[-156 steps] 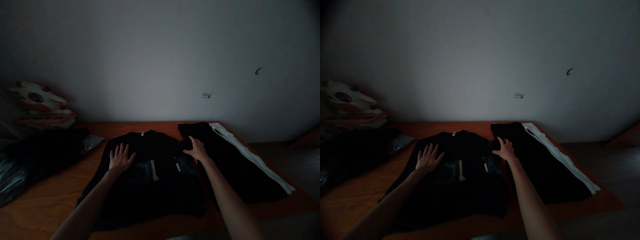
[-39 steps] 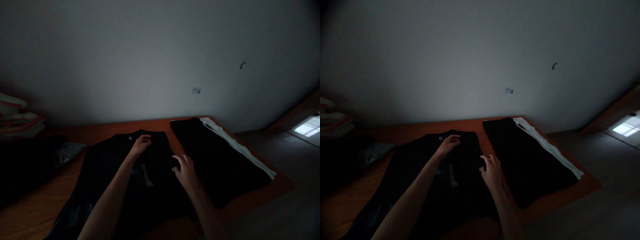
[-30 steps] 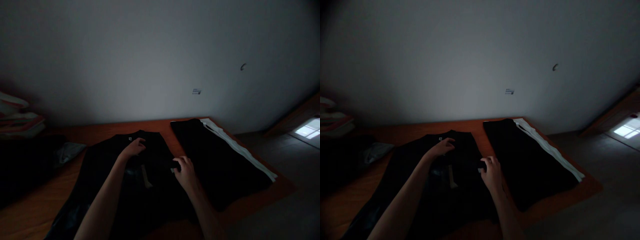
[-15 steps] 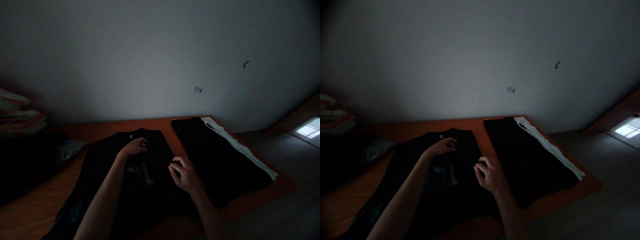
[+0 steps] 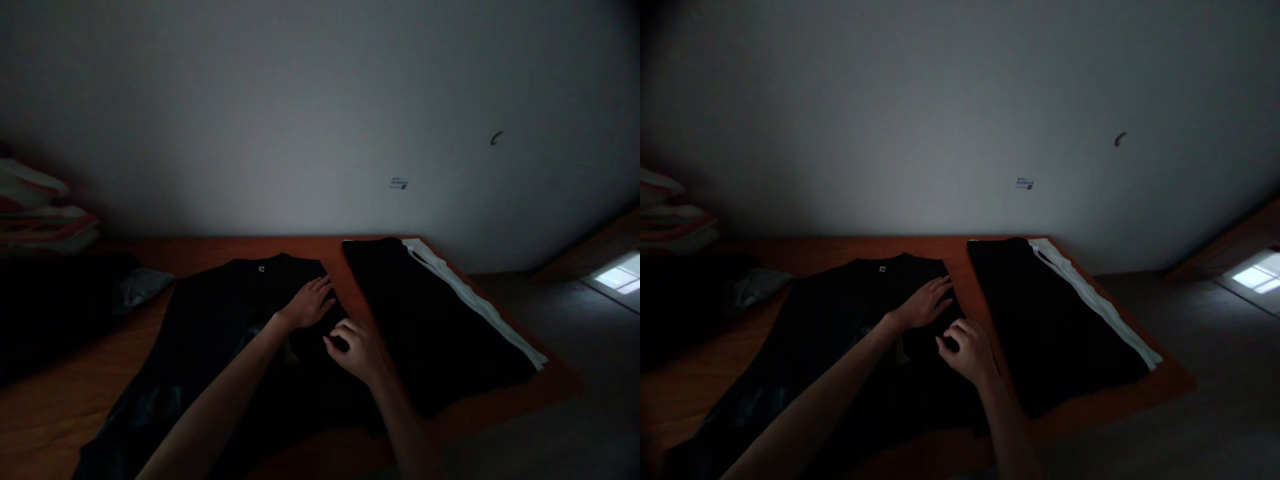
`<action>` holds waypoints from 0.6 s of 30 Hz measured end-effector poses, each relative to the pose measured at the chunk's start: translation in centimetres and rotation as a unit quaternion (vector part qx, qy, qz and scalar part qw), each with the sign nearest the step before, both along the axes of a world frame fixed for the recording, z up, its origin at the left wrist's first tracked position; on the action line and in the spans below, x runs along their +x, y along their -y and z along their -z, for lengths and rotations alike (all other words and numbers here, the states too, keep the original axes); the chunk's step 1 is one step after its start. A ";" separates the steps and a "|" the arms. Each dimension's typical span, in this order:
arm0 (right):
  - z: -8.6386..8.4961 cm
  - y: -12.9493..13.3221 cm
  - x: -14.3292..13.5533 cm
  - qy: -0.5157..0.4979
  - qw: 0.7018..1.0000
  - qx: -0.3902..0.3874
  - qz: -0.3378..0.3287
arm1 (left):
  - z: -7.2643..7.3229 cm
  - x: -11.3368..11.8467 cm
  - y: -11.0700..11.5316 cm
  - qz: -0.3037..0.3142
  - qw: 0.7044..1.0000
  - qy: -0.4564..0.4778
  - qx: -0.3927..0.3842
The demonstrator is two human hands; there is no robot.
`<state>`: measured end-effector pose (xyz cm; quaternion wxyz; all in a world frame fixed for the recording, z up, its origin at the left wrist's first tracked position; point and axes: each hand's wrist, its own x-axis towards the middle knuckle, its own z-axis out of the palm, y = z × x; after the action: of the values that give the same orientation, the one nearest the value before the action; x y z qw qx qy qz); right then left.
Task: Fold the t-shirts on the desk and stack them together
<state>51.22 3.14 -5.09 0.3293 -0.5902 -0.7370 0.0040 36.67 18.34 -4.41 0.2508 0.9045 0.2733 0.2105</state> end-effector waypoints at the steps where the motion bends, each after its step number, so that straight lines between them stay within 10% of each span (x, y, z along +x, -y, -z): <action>1: 0.1 -0.1 0.0 0.003 1.000 -0.006 -0.003 | 0.6 0.4 0.1 -0.019 0.999 -0.029 0.002; 8: -0.1 -0.2 0.2 0.009 0.998 -0.055 -0.024 | 1.7 0.7 -2.1 -0.162 0.978 -0.130 0.004; 18: -0.8 0.1 0.3 0.011 0.996 -0.074 -0.049 | -1.2 -2.0 1.6 -0.068 0.991 -0.107 0.050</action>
<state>51.53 3.09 -4.28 0.2759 -0.5760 -0.7664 0.0685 34.68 16.70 -3.23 0.1597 0.9123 0.3490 0.1426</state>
